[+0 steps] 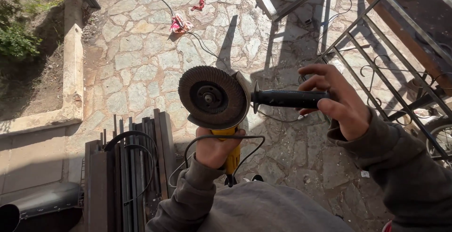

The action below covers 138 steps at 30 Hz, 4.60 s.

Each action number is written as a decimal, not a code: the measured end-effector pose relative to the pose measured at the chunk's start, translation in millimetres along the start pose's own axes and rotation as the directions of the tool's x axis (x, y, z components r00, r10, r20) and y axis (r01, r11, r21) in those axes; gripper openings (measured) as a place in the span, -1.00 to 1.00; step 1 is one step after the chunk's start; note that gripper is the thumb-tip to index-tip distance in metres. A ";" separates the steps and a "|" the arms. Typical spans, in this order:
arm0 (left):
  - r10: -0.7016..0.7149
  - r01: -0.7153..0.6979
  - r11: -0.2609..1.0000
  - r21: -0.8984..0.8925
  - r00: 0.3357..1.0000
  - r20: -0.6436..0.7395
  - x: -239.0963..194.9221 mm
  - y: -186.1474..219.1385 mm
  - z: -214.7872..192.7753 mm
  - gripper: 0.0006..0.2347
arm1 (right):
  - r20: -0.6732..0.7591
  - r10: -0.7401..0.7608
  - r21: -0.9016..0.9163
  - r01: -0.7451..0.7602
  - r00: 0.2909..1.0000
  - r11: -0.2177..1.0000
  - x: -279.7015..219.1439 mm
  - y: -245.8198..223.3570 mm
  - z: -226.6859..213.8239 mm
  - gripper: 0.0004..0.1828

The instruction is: Using an angle grinder with a wire brush attachment to clean and polish a metal gate structure.

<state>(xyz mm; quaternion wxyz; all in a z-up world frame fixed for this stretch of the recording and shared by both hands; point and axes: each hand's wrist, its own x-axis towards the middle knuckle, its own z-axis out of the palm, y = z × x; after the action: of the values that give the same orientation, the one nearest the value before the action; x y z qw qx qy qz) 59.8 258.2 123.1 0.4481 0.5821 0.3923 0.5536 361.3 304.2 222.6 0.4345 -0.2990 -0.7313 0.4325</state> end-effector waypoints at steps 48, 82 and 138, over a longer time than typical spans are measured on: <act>-0.649 0.515 0.700 0.496 0.747 0.141 -110.7 68.1 -314.4 -0.39 | 0.586 0.712 -0.117 -0.829 0.387 0.547 -23.2 84.4 291.4 -0.24; 0.044 -0.185 0.787 0.588 0.968 0.247 -152.6 43.6 -367.5 -0.32 | 0.613 0.437 -0.179 -0.424 0.658 0.888 33.8 21.8 373.1 -0.46; -0.689 0.676 0.724 0.137 0.719 0.090 -222.6 -74.8 -370.9 -0.42 | 0.732 0.626 0.118 -0.955 0.269 0.272 -37.4 197.2 441.3 -0.46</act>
<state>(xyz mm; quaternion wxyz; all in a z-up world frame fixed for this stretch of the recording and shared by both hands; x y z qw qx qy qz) -324.3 100.1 -19.1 0.6178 0.4529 0.5739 0.2895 -4.4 197.5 -77.1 -0.0324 -0.3625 -0.3868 0.8473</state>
